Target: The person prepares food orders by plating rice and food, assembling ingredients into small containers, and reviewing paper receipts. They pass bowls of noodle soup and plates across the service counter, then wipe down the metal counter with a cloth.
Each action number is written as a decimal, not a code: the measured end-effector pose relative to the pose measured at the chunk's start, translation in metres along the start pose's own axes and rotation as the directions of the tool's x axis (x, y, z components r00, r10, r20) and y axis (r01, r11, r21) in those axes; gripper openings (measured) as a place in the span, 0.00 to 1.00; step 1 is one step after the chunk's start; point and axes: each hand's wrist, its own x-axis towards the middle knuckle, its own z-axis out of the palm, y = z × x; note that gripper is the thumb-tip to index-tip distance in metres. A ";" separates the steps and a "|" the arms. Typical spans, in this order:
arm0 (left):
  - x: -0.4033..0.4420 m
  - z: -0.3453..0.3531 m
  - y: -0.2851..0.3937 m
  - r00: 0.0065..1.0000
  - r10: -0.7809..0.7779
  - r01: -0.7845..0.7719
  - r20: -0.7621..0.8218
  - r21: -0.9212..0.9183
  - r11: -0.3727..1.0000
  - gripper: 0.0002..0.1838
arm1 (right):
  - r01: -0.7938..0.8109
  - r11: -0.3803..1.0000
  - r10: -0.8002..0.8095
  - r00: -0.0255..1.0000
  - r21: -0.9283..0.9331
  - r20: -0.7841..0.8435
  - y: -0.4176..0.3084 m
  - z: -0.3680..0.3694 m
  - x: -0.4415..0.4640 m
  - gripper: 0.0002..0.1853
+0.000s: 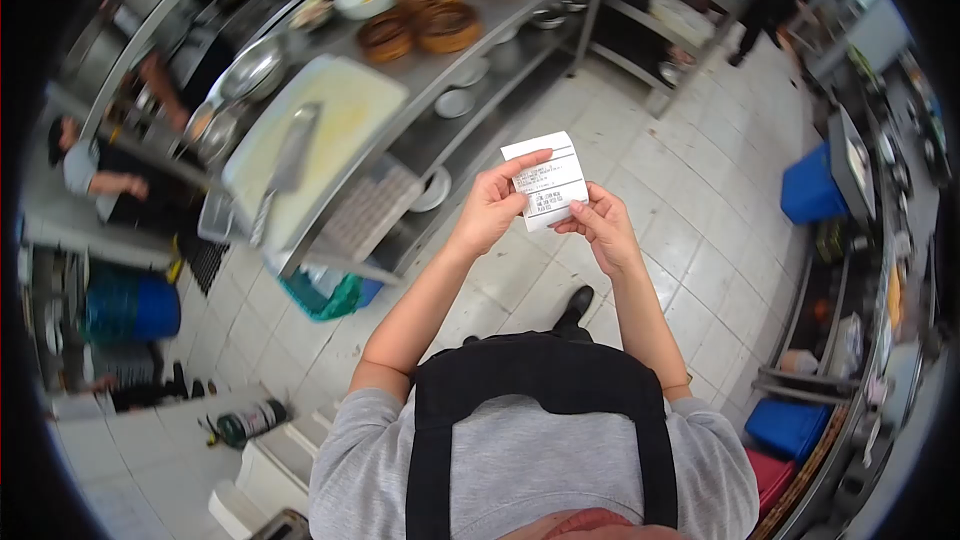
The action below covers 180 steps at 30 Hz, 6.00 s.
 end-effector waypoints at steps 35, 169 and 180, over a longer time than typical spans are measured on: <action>0.708 0.561 -0.285 0.774 -0.265 0.391 0.576 -0.105 0.914 0.12 | 0.279 0.822 -0.556 0.579 -0.496 -0.597 -0.322 -0.791 0.053 0.10; 0.380 -0.260 0.069 0.033 0.358 0.140 -0.933 0.359 0.923 0.12 | -0.073 0.736 0.658 0.309 -0.672 0.687 0.081 0.137 0.832 0.25; 0.493 -0.479 0.057 0.053 0.072 -0.665 -0.996 0.018 0.746 0.27 | 0.306 0.912 -0.141 0.860 -0.274 0.491 0.074 0.145 0.983 0.09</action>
